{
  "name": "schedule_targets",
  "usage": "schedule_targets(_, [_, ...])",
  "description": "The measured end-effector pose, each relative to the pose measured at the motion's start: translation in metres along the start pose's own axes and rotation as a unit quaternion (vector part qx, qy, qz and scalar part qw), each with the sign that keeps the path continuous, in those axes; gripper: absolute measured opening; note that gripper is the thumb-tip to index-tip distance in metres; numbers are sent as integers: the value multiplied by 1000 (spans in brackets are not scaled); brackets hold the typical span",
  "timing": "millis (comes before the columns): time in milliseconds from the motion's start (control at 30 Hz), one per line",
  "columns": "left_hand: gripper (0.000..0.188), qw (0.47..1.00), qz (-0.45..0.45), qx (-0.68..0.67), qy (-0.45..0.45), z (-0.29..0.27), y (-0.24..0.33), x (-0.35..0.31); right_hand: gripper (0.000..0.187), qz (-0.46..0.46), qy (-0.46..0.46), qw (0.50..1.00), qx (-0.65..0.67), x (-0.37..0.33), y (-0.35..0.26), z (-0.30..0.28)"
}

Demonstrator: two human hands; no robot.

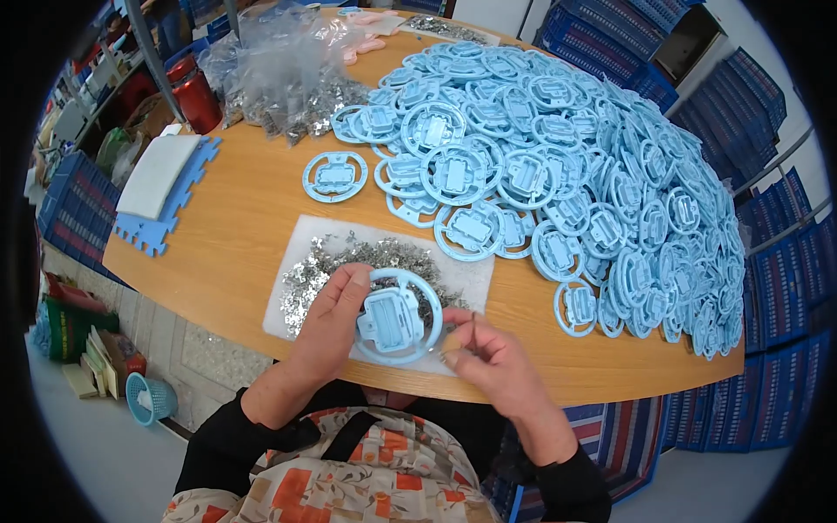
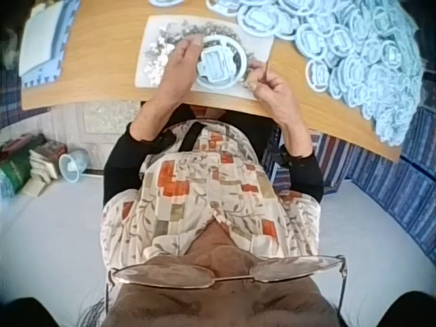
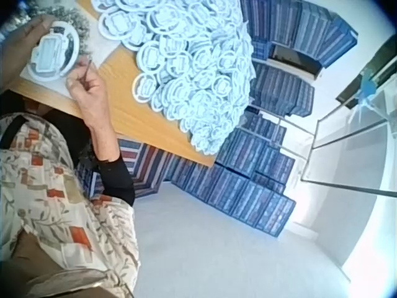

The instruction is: Assemble small silver metal components into blue circular plastic frames at a factory workstation.

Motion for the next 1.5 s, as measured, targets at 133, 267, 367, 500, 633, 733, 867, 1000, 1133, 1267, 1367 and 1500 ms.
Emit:
schedule_targets(133, [27, 999, -32, -39, -16, 6, 1, -3, 4, 67, -25, 994, 77, -7, 21, 3])
schedule_targets(267, [25, 992, -68, -104, -25, 8, 5, -9, 3, 25, -1, 998, 55, -4, 28, -9])
schedule_targets(367, [29, 991, -72, -80, -84, 7, 15, -7, 4, -7, -4, 1000, -19, -3, 20, -19])
schedule_targets(500, [40, 970, -52, 49, -233, 21, 27, -10, 7, 1, -36, 998, -51, -9, 1, -12])
schedule_targets(633, [48, 916, -160, 111, -352, 20, 13, -15, 9, 29, -34, 999, -4, -13, 3, -10])
schedule_targets(733, [50, 926, -133, 112, -335, 22, 0, -22, 7, -5, 0, 1000, 4, -10, 5, -10])
schedule_targets(867, [52, 943, -173, 58, -278, 26, -1, -27, 9, -104, 99, 985, -94, -12, 1, -21])
schedule_targets(1000, [51, 950, -189, 8, -248, 26, -8, -26, 12, -186, 108, 945, -247, -9, -11, -10])
schedule_targets(1133, [50, 955, -180, 23, -235, 26, -12, -26, 18, -255, 101, 899, -341, -4, -13, -6])
schedule_targets(1267, [50, 959, -179, -1, -218, 31, -12, -24, 19, -266, 103, 879, -381, -3, -11, -7])
schedule_targets(1367, [50, 961, -176, 29, -209, 32, -18, -21, 17, -287, 98, 858, -415, -2, -10, -7])
schedule_targets(1500, [52, 959, -187, 66, -201, 35, -17, -20, 18, -238, 91, 862, -438, -5, -7, -11])
Point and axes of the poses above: each hand's wrist, its own x-axis towards the middle knuckle, its own z-axis out of the palm, y = z × x, the point moved 4 cm from there along x, towards the middle knuckle
